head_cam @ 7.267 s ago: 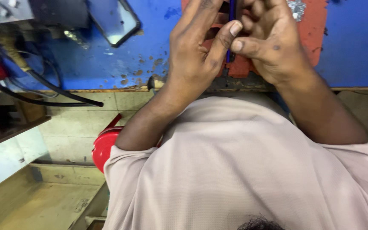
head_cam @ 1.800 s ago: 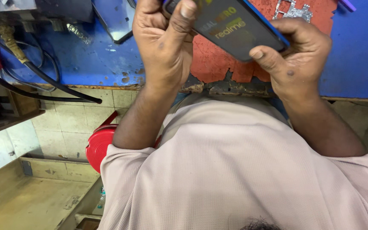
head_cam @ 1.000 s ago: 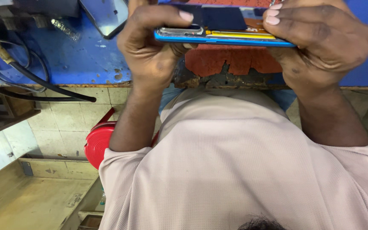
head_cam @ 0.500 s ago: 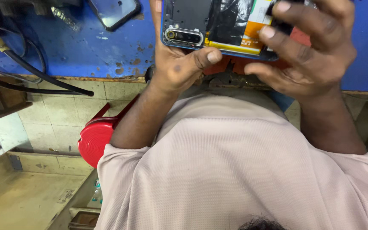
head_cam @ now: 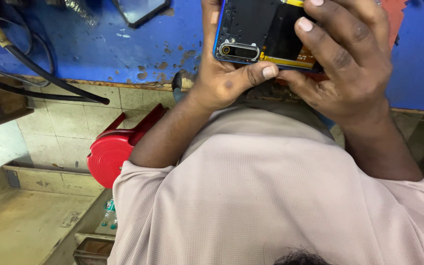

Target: The person disassembles a smartphone using a purple plastic pry tool and a red screwdriver. They remove the back cover, disconnect internal components, and manipulate the battery and motherboard area. The person then reassembles the phone by reconnecting components and securing the back cover.

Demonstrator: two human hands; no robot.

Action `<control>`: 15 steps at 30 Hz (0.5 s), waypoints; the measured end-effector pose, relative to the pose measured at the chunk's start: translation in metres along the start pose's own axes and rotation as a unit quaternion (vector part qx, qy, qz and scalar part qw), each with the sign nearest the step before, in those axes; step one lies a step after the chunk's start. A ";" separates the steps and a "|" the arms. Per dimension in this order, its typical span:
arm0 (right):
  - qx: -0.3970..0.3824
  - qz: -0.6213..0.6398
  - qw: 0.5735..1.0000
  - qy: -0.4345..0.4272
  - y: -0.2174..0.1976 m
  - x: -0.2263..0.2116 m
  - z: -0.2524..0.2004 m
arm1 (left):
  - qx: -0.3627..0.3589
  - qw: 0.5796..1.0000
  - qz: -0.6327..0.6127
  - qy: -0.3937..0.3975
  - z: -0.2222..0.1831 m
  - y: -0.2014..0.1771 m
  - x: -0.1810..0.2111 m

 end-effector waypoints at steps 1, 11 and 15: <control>-0.003 -0.003 1.000 0.000 -0.001 0.001 -0.001 | -0.002 1.000 -0.003 0.003 0.000 0.001 -0.002; -0.119 0.024 0.990 0.078 -0.003 0.017 -0.012 | 0.052 0.973 -0.216 -0.062 -0.018 -0.009 0.005; -0.153 0.025 0.984 0.089 -0.003 0.014 -0.008 | 0.087 0.978 -0.159 -0.105 -0.029 -0.024 0.022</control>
Point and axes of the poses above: each hand's wrist, its own z-axis towards the middle knuckle, its own y-axis out of the palm, x = y × z, the point moved 1 cm from there along z, towards the middle knuckle, and after that the axes turned 7 degrees about -z, right-handed, at the moved point
